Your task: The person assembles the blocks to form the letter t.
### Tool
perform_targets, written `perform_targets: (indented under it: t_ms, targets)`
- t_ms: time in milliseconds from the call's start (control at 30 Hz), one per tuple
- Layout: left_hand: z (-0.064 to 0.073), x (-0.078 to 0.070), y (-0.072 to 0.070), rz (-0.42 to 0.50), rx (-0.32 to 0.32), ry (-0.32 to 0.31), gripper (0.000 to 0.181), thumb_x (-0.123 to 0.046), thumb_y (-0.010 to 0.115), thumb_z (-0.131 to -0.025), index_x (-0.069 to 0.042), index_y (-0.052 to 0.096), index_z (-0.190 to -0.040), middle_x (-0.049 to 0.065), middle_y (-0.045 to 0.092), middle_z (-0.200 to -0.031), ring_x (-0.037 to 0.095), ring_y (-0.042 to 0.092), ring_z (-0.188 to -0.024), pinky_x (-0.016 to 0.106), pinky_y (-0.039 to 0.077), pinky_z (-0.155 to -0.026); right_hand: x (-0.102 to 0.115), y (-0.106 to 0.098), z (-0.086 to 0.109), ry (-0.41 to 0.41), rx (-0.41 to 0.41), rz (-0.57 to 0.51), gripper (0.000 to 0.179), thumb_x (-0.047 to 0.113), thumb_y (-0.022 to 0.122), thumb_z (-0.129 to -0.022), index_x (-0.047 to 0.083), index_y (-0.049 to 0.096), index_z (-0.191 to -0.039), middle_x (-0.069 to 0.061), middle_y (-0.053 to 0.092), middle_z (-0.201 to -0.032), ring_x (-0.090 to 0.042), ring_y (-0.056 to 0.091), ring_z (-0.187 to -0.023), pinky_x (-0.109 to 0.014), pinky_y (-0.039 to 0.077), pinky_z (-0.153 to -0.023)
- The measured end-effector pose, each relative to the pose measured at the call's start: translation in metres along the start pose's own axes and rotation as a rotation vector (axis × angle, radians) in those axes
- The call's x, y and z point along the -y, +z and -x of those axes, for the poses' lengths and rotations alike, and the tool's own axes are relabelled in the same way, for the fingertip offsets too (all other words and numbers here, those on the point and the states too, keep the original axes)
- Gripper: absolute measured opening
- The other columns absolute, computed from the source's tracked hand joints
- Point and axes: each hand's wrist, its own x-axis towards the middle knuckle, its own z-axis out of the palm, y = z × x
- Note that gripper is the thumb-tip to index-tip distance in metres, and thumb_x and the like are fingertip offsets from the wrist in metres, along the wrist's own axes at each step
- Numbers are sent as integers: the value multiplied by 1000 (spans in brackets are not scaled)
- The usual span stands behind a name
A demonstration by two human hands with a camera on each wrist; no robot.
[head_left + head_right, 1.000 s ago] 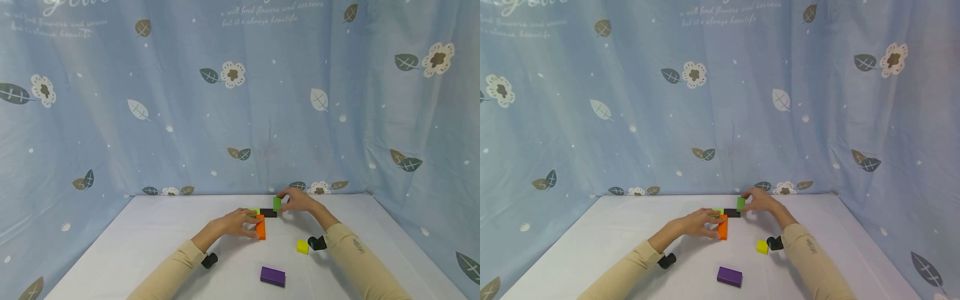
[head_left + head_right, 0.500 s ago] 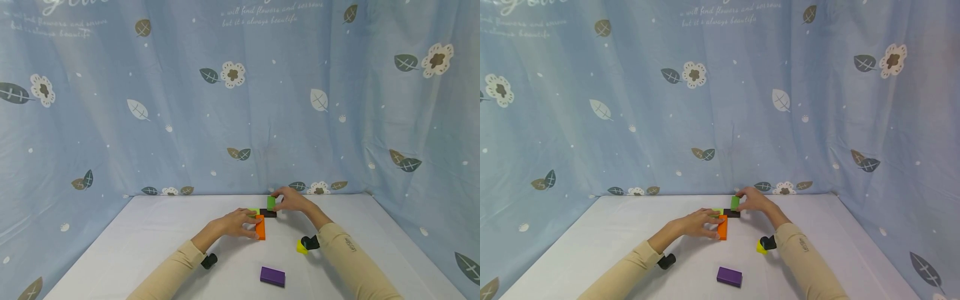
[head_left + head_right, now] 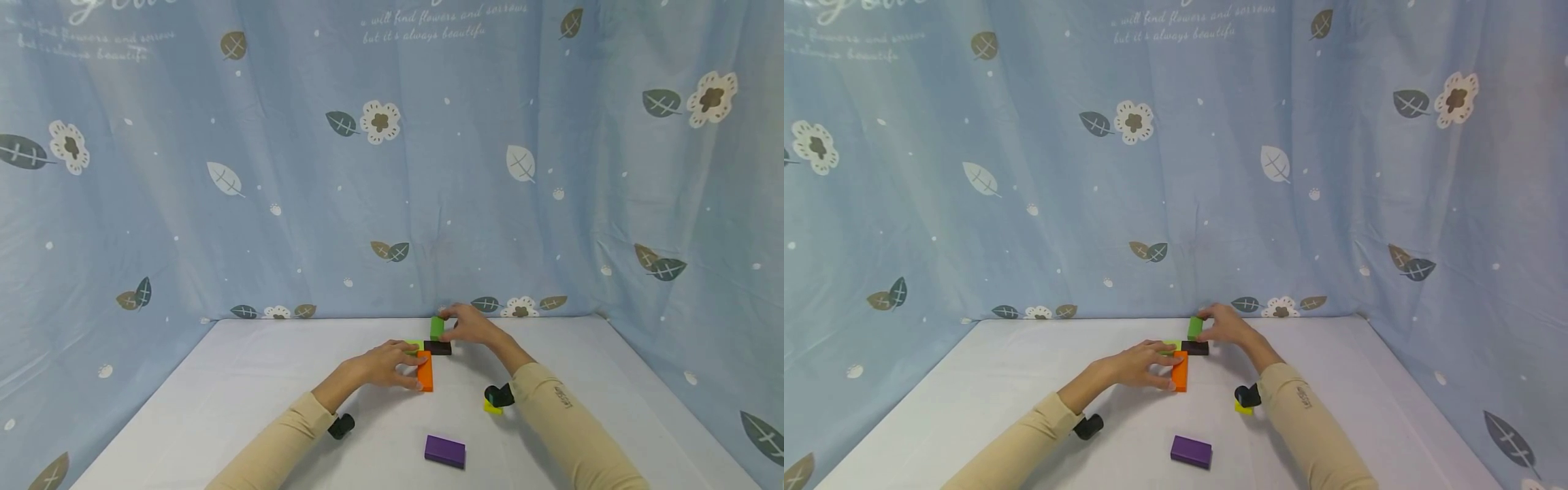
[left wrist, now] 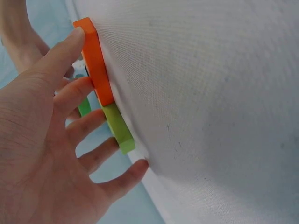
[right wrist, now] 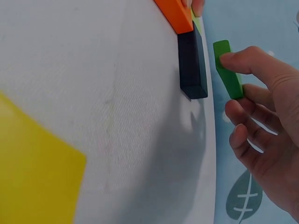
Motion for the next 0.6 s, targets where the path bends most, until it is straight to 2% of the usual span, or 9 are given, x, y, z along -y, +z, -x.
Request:
perform_targets:
  t_ms: [300, 600]
  targets:
    - [0, 2, -1, -17, -1, 7, 64, -58, 64, -87, -28, 51, -143, 3, 38, -157, 29, 34, -145, 51, 35, -116, -1, 5, -8, -18, -8, -10, 54, 25, 82, -78, 2, 66, -124, -14, 66, -117, -35, 61, -103, -37, 55, -82]
    - [-1, 1, 0, 0, 5, 0, 66, -59, 64, -87, -29, 50, -144, 1, 36, -158, 30, 33, -146, 52, 34, -116, -2, 12, -14, 28, 1, -20, 54, 24, 82, -78, 4, 66, -125, -14, 64, -119, -32, 60, -103, -38, 53, -82]
